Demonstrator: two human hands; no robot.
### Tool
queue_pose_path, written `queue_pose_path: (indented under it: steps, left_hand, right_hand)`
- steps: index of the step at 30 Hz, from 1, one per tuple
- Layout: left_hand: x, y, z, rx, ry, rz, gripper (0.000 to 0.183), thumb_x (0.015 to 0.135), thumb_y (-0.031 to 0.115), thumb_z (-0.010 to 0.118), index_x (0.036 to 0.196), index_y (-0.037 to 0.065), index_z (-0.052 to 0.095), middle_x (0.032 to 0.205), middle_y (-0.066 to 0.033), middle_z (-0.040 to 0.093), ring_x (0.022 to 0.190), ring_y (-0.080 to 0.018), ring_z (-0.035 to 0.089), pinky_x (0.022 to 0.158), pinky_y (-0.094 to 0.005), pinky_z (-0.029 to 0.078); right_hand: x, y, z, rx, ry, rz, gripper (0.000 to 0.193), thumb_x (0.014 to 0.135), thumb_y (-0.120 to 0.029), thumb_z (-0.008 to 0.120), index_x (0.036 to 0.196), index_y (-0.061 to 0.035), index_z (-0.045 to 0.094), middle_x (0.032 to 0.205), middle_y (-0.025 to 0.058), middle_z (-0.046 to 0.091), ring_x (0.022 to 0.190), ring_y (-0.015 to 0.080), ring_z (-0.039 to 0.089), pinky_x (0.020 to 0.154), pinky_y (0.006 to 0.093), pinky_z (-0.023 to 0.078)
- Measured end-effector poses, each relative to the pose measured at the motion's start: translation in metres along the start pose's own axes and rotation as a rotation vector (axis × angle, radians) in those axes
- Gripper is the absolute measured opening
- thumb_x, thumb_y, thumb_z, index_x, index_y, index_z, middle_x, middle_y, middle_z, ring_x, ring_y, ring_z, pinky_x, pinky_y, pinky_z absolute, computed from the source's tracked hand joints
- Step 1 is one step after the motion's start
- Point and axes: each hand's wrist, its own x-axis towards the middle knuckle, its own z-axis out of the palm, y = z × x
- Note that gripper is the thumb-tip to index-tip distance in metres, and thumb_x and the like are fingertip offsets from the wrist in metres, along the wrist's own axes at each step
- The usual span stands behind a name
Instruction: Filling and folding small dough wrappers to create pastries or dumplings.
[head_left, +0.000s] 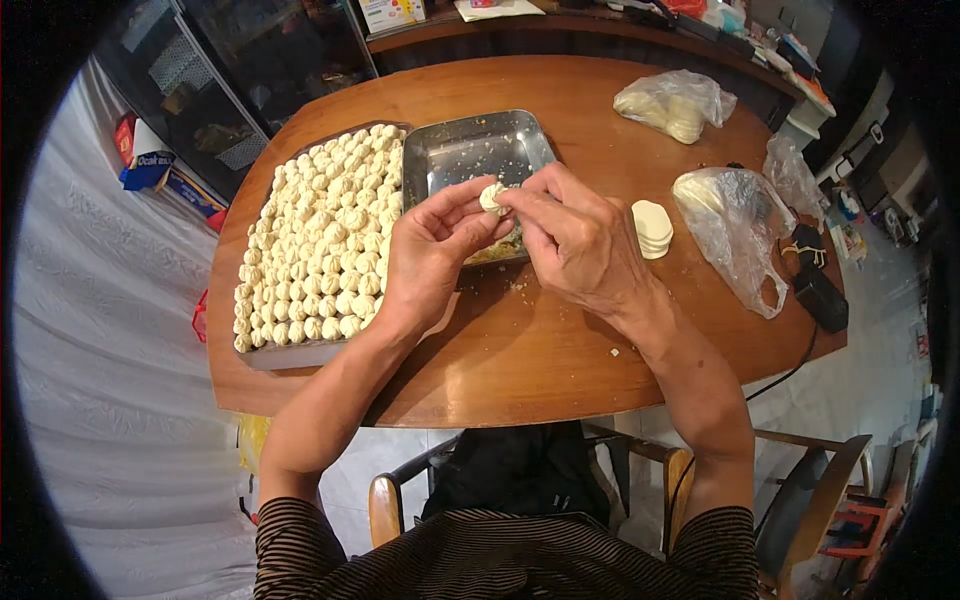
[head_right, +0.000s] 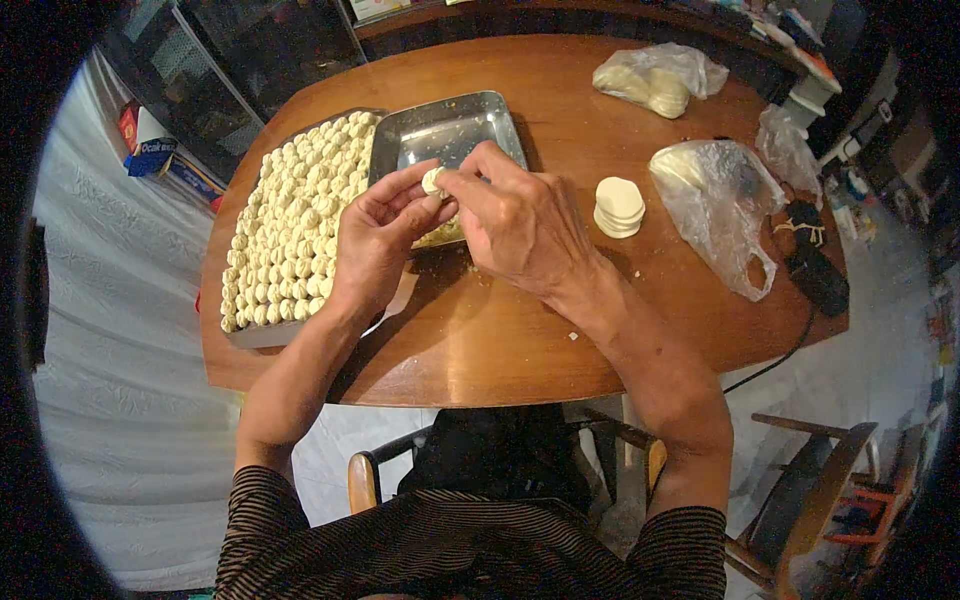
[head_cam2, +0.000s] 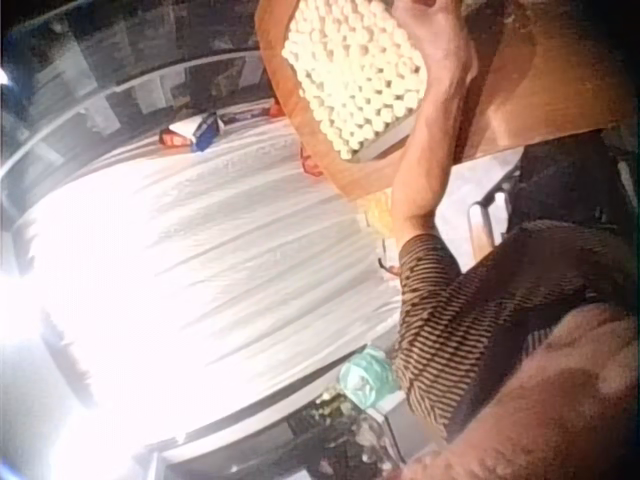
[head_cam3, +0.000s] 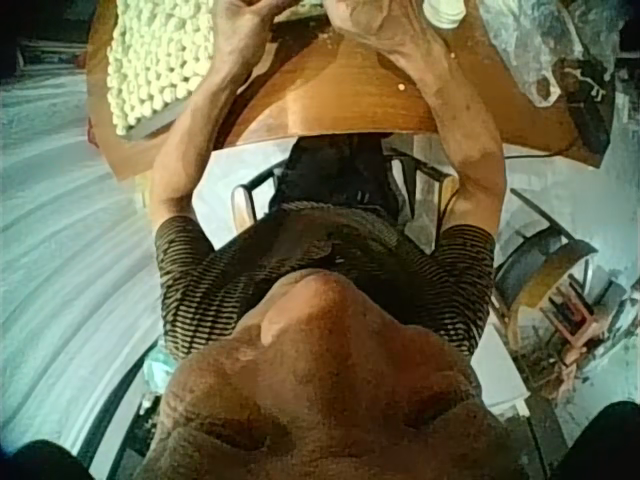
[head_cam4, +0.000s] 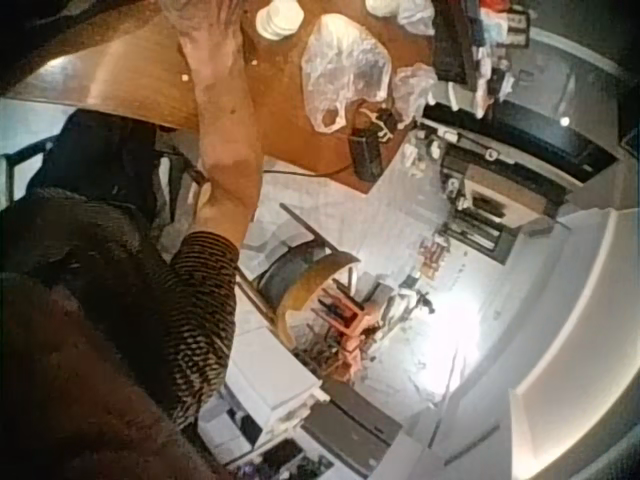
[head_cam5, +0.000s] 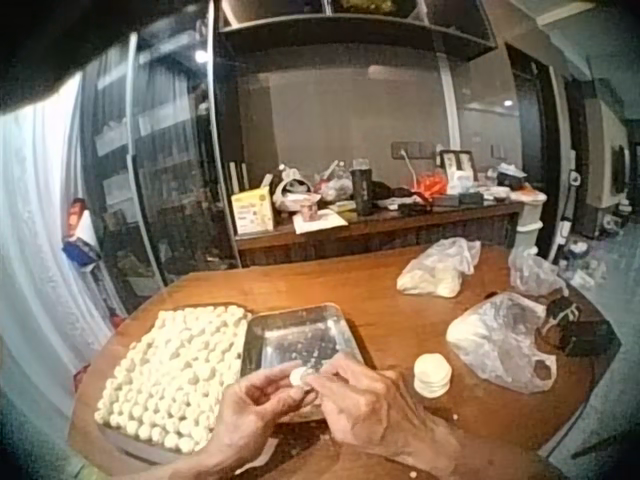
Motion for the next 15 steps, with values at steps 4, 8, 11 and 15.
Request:
queue_pose_path:
  steps: [4,8,11,15]
  left_hand:
    - [0.0033,-0.0022,-0.0064,-0.096,-0.007,-0.033,0.04,0.1,-0.007,0.062,0.139,-0.007,0.058,0.122,-0.0141,0.072,0.11,-0.0183,0.071,0.103,-0.0314,0.059]
    - [0.0034,0.0005,-0.0065,-0.126,0.003,-0.07,0.039,0.1,-0.007,0.062,0.139,-0.007,0.057,0.125,-0.015,0.071,0.113,-0.0196,0.07,0.105,-0.0326,0.059]
    - [0.0029,0.0003,-0.0049,-0.149,-0.027,-0.053,0.04,0.1,-0.006,0.062,0.139,-0.006,0.056,0.126,-0.0151,0.07,0.115,-0.0202,0.07,0.106,-0.0333,0.058]
    - [0.0024,-0.0003,-0.007,-0.153,-0.047,-0.05,0.037,0.102,-0.001,0.062,0.138,-0.006,0.058,0.128,-0.0152,0.07,0.117,-0.0215,0.069,0.107,-0.0344,0.057]
  right_hand:
    - [0.004,-0.0015,0.0015,0.037,0.073,0.071,0.023,0.086,-0.002,0.073,0.109,-0.0043,0.067,0.094,0.0113,0.068,0.081,0.032,0.073,0.064,0.041,0.058]
    - [0.0048,-0.0047,-0.0026,0.079,0.038,0.177,0.02,0.089,-0.004,0.073,0.106,-0.0042,0.064,0.094,0.0119,0.069,0.084,0.0333,0.073,0.067,0.0411,0.058]
    - [0.0033,-0.001,0.0017,0.077,0.034,0.182,0.018,0.09,-0.005,0.073,0.105,-0.0045,0.064,0.094,0.0116,0.069,0.084,0.0334,0.073,0.067,0.0409,0.058]
    - [0.0027,0.0,0.0017,0.049,0.058,0.129,0.013,0.09,-0.005,0.073,0.101,-0.0043,0.066,0.093,0.0109,0.068,0.081,0.033,0.072,0.066,0.0408,0.058]
